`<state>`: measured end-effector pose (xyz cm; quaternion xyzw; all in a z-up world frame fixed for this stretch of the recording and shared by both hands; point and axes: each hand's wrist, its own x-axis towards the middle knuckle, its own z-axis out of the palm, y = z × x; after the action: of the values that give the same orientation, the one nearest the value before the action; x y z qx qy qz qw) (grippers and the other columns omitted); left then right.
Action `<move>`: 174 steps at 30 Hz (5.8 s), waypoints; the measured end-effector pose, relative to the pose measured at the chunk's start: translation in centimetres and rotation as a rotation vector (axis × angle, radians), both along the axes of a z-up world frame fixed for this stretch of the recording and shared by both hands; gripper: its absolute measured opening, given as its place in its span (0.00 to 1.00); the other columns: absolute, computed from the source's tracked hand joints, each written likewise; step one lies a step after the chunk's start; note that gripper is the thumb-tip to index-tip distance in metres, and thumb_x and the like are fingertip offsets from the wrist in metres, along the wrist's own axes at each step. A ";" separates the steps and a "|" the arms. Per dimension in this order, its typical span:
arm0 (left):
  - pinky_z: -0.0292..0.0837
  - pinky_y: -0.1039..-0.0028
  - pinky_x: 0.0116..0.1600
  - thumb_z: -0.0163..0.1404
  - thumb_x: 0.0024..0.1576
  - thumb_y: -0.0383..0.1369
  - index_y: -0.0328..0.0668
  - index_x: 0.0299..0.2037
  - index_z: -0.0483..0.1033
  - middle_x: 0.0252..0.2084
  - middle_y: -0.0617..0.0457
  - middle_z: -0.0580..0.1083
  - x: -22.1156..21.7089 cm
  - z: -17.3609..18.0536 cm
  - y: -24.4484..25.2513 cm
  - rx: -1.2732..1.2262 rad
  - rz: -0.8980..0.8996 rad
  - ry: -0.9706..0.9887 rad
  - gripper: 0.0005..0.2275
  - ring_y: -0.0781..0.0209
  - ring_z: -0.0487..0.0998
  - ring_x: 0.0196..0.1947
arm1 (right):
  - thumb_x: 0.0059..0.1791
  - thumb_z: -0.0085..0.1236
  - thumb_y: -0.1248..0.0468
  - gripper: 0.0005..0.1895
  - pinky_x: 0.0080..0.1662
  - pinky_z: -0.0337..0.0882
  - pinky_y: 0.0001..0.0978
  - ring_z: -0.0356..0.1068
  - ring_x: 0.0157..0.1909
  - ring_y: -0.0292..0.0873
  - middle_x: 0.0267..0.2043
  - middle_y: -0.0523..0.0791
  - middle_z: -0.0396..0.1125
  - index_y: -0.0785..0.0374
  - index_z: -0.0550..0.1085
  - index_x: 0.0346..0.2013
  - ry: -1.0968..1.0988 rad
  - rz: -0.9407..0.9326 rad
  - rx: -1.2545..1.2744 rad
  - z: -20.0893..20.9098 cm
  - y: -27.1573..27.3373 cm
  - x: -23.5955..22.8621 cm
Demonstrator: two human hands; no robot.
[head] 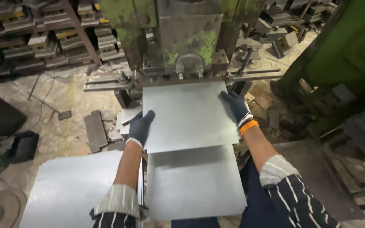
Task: Stamping and punching holes into rectangular metal sheets using an industrial press machine.
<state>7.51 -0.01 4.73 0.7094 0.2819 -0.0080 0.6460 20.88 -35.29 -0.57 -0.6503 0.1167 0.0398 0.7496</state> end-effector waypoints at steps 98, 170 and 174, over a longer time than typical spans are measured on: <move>0.74 0.65 0.40 0.55 0.56 0.27 0.16 0.51 0.77 0.37 0.32 0.79 -14.4 -1.7 1.7 -0.275 0.095 -0.041 0.17 0.47 0.77 0.30 | 0.41 0.58 0.76 0.27 0.55 0.70 0.39 0.72 0.53 0.52 0.56 0.52 0.71 0.63 0.74 0.56 -0.966 0.309 -0.826 -4.7 -2.7 -13.7; 0.53 0.75 0.77 0.35 0.68 0.41 0.40 0.70 0.63 0.71 0.54 0.67 1.9 -3.1 2.6 -0.291 -0.147 -0.173 0.23 0.63 0.61 0.73 | 0.41 0.75 0.61 0.17 0.49 0.76 0.34 0.76 0.42 0.43 0.41 0.47 0.75 0.56 0.81 0.44 -0.063 -0.086 0.006 -1.1 -0.8 -0.2; 0.56 0.71 0.76 0.41 0.67 0.40 0.37 0.69 0.64 0.71 0.50 0.66 4.1 -10.7 4.1 -0.744 0.048 -0.270 0.22 0.59 0.62 0.72 | 0.45 0.73 0.56 0.23 0.56 0.72 0.39 0.72 0.51 0.44 0.51 0.49 0.73 0.59 0.78 0.52 -0.124 -0.036 -0.118 -1.0 -1.2 -2.4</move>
<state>11.59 4.05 -5.98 0.4146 0.1886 -0.0012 0.8903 18.45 -36.50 -1.52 -0.6924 0.0842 -0.0210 0.7163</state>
